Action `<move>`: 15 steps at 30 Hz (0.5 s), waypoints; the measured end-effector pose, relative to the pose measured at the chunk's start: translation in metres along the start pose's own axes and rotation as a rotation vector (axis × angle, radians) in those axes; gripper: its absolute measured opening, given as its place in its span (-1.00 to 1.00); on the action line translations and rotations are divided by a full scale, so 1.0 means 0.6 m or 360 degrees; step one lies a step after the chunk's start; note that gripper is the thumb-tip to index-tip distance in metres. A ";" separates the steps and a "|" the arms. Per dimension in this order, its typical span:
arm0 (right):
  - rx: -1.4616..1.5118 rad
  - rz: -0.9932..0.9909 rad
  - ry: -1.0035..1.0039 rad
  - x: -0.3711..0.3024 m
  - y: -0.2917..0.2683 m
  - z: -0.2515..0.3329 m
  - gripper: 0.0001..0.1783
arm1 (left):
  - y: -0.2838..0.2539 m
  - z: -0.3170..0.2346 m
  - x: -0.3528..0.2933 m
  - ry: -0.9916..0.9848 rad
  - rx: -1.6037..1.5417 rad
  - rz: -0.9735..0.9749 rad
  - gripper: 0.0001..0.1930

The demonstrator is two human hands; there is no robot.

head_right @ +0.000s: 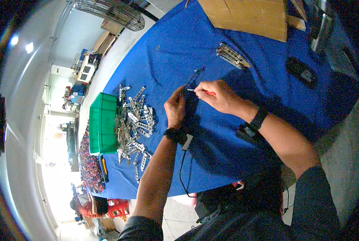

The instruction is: Assembling small metal components using a screwdriver at a workstation.

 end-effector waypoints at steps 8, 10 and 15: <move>-0.0095 0.0048 -0.0008 -0.003 -0.001 0.007 -0.80 | 0.002 0.015 -0.008 -0.0126 -0.0039 0.0057 -0.68; 0.0021 0.0032 0.0079 -0.002 -0.001 0.013 -0.81 | 0.000 0.016 -0.006 -0.0155 -0.0026 0.0094 -0.68; 0.0091 -0.0032 0.0124 0.000 -0.006 0.011 -0.82 | -0.001 0.005 -0.003 -0.0040 0.0003 0.0058 -0.70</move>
Point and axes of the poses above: each hand's wrist, its own x-axis towards the middle knuckle, its own y-axis out of the palm, z = x × y, the point moved 3 cm from there along x, towards the middle knuckle, and after that the axes turned 13 degrees about -z, right-handed, at the moved point
